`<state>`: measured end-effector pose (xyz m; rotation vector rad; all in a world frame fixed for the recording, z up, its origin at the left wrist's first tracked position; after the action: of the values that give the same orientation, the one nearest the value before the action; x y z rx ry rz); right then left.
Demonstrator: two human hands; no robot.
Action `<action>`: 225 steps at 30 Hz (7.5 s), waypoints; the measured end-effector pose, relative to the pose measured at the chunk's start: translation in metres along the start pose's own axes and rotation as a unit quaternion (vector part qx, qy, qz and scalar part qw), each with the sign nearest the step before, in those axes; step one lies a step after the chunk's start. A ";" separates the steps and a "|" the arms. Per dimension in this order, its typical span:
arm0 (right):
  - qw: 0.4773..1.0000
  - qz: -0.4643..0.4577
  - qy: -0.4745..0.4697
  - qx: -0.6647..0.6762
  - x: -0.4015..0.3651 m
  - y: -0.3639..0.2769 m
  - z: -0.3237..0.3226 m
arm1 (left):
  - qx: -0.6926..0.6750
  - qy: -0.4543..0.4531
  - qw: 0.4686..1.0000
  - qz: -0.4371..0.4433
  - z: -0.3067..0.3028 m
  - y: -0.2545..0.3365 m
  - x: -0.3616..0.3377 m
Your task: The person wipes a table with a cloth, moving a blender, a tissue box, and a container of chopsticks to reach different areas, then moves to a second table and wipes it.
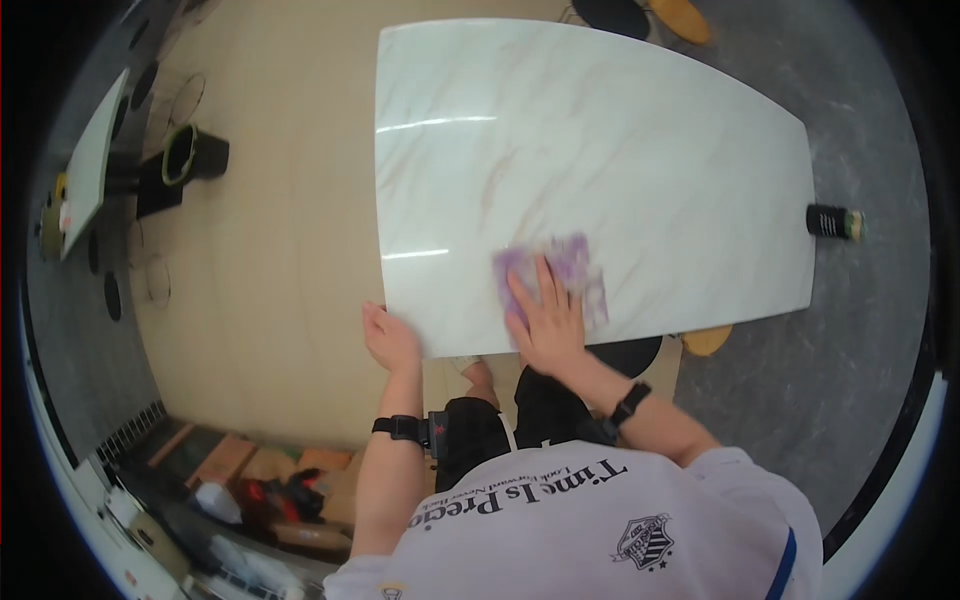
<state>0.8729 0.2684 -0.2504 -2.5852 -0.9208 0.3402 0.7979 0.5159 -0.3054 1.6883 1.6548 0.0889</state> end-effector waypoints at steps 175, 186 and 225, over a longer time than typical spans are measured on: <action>0.831 0.469 0.237 -0.182 -0.272 0.632 -0.220 | 0.519 -0.189 0.707 0.441 0.240 0.307 -0.191; 0.672 0.569 0.474 -0.006 -0.333 0.541 -0.138 | 0.485 -0.208 0.729 0.436 0.240 0.305 -0.185; 0.951 0.125 0.235 -0.154 0.232 0.487 -0.204 | 0.500 -0.196 0.734 0.416 0.240 0.313 -0.210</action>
<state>1.3895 0.0153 -0.2952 -2.8769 -0.5067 -0.3786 1.1527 0.2602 -0.2123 2.8761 0.4359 -0.8192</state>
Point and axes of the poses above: each hand's wrist, its own x-axis towards the middle knuckle, its own z-axis out of the palm, y = z × x, the point moved 2 cm from there along x, towards the middle knuckle, and after that the axes turned 13 degrees about -z, right-handed, at the moved point
